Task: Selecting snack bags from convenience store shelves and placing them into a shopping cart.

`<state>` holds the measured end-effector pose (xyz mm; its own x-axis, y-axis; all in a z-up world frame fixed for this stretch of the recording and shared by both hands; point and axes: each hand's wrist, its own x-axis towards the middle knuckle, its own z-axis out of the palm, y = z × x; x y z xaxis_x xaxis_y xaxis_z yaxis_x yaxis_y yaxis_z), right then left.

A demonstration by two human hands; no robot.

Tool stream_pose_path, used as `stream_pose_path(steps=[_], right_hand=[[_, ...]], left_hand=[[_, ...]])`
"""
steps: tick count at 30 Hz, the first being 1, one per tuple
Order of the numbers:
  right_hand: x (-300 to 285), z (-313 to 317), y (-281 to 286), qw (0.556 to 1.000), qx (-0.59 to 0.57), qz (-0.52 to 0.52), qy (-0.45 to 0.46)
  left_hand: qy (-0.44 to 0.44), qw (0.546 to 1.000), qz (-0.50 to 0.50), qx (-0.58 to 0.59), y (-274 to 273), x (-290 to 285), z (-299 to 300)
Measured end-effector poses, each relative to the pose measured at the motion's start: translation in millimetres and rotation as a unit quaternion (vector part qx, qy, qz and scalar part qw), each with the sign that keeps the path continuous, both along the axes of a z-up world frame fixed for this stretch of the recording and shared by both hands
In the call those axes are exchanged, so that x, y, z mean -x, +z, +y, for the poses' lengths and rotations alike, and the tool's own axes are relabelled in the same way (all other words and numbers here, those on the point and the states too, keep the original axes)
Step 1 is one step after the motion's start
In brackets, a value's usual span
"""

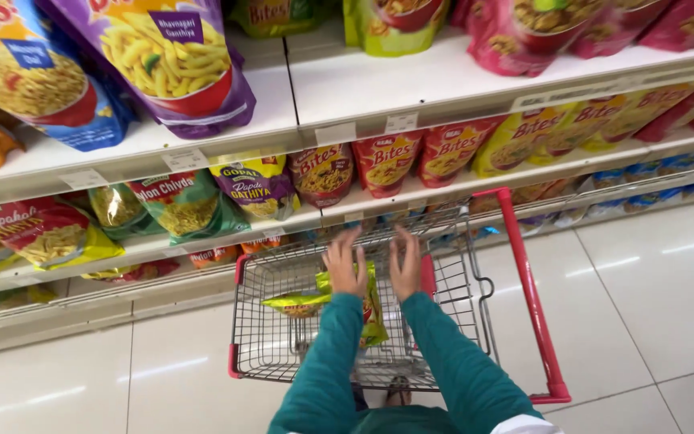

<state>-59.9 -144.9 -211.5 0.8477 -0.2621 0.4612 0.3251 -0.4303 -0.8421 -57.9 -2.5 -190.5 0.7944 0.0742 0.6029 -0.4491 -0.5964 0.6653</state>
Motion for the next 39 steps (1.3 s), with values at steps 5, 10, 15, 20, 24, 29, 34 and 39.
stream_pose_path(steps=[5, 10, 15, 20, 24, 29, 34, 39], right_hand=[[-51.0, -6.3, 116.8, 0.981, -0.033, -0.185, -0.040], [-99.5, -10.5, 247.3, 0.954, -0.044, -0.295, -0.012], [-213.7, -41.4, 273.7, 0.976, -0.031, -0.215, -0.010], [-275.1, -63.4, 264.1, 0.988, -0.062, -0.137, -0.024], [-266.3, -55.9, 275.0, 0.986, -0.107, -0.128, -0.005], [-253.0, -57.9, 283.2, 0.986, -0.131, -0.100, -0.017], [-242.4, -60.7, 288.7, 0.990, -0.131, -0.059, 0.001], [-240.7, -65.8, 287.9, 0.989, -0.095, -0.116, 0.011]], left_hand=[[0.015, 0.987, -0.157, 0.024, 132.9, -59.4, -17.1], [0.001, 0.965, -0.261, 0.023, 257.4, -105.3, -28.5], [-0.023, 0.973, -0.169, 0.153, 283.3, -192.5, -37.2], [-0.063, 0.982, -0.036, 0.176, 267.4, -252.1, -31.0], [-0.138, 0.972, 0.051, 0.185, 270.0, -254.4, -29.5], [-0.110, 0.973, 0.057, 0.195, 260.7, -255.7, -31.2], [-0.011, 0.991, 0.034, 0.130, 282.5, -227.4, -29.7], [-0.045, 0.984, -0.012, 0.172, 297.7, -205.1, -25.9]])
